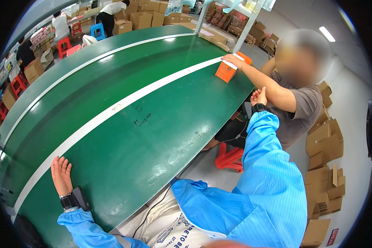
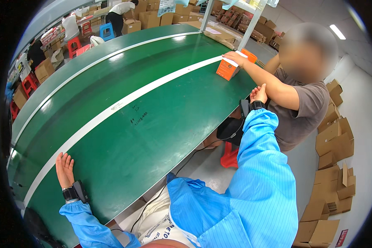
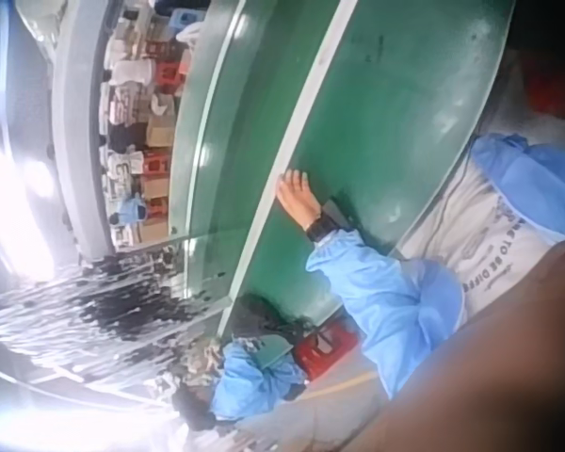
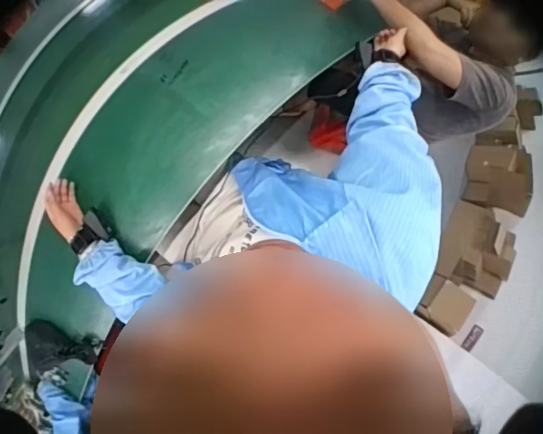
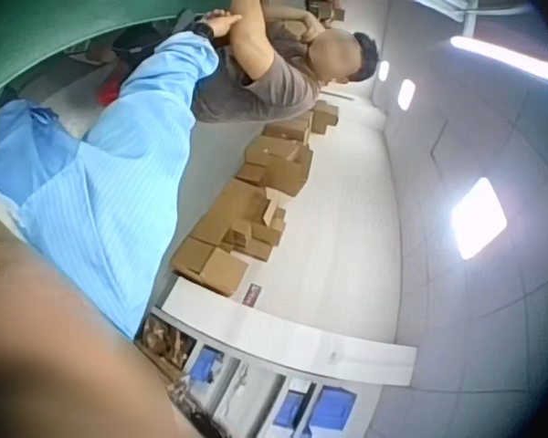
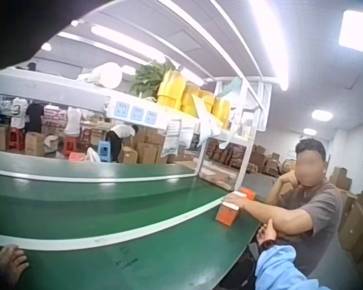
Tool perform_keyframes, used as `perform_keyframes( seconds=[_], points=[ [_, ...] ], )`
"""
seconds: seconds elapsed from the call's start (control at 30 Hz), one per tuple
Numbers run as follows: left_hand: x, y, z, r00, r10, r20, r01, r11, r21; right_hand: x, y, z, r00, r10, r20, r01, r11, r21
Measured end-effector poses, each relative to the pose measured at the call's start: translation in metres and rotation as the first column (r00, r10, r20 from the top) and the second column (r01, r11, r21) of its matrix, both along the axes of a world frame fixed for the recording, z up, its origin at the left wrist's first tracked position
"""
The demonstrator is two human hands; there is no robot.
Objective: Assembling and packaging products into boxes on an industrial assembly line.
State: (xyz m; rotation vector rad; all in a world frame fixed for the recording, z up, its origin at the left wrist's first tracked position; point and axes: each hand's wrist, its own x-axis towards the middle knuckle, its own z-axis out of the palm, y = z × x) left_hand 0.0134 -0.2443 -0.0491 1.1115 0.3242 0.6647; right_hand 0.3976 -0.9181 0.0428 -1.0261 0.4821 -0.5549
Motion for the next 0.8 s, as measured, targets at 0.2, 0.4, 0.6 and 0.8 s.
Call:
perform_keyframes(
  seconds=[0.2, 0.4, 0.6, 0.8],
  points=[
    [-0.001, 0.002, -0.002, 1.000, -0.005, -0.012, 0.005, 1.000, 0.016, -0.006, -0.003, 0.006, 0.998, 0.051, 0.022, -0.052, 0.998, 0.032],
    [-0.002, 0.007, -0.003, 0.999, 0.001, -0.039, 0.000, 1.000, 0.013, -0.038, -0.001, 0.013, 0.978, 0.201, 0.060, -0.200, 0.980, -0.012],
    [-0.002, 0.009, -0.004, 0.998, 0.007, -0.063, -0.006, 1.000, 0.010, -0.080, -0.017, 0.009, 0.980, 0.169, 0.106, -0.168, 0.986, -0.014],
    [-0.002, 0.010, -0.002, 0.998, -0.001, -0.064, 0.002, 1.000, 0.023, -0.095, -0.086, -0.014, 0.970, -0.242, 0.010, 0.241, 0.970, 0.042]
  ],
)
